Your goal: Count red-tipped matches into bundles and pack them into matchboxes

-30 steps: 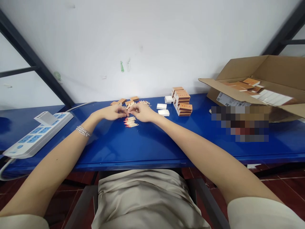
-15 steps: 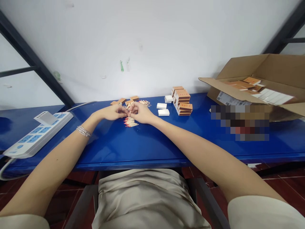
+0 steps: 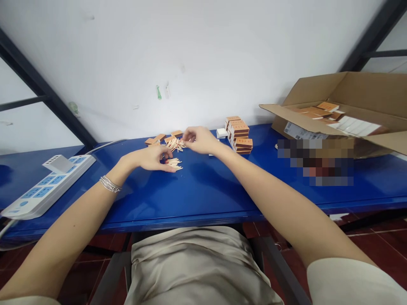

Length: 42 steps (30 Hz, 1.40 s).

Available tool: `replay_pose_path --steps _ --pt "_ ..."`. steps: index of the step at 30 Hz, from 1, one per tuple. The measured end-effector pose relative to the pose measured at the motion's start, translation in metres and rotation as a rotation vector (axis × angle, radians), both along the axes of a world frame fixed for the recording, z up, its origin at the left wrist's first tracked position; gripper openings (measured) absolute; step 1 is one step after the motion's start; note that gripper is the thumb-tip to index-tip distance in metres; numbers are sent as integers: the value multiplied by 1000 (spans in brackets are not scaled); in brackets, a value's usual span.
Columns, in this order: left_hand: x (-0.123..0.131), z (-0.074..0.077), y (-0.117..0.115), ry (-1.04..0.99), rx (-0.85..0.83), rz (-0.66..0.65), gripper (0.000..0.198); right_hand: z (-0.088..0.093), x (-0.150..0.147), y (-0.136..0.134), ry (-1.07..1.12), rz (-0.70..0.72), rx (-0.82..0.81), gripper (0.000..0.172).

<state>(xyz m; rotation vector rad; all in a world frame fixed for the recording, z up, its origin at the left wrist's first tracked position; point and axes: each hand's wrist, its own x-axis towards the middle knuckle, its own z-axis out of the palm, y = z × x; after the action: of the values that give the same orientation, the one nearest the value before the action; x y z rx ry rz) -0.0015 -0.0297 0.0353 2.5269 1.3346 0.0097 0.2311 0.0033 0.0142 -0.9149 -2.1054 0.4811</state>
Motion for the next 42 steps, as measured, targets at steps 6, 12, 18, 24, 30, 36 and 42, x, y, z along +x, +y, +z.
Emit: replay_pose_path --steps 6,12,18,24,30,36,42 --pt "9 -1 -7 47 39 -11 58 41 57 -1 -585 -209 -162 34" --pt "7 2 -7 38 4 -32 42 43 53 -11 -840 -311 -308 55" --pt "8 -1 -8 22 8 -44 42 38 39 -14 -882 -232 -341 53" --pt "8 -7 -3 -29 1 -105 34 26 17 -18 -760 126 -313 60" --pt "11 -6 -3 -44 34 -146 30 14 -7 -28 -528 266 -274 59" --pt "9 1 -5 -14 6 -116 38 -6 -18 -23 -284 156 -172 47" --pt "7 3 -5 -8 -28 -57 37 -16 -27 -17 -206 241 -174 38"
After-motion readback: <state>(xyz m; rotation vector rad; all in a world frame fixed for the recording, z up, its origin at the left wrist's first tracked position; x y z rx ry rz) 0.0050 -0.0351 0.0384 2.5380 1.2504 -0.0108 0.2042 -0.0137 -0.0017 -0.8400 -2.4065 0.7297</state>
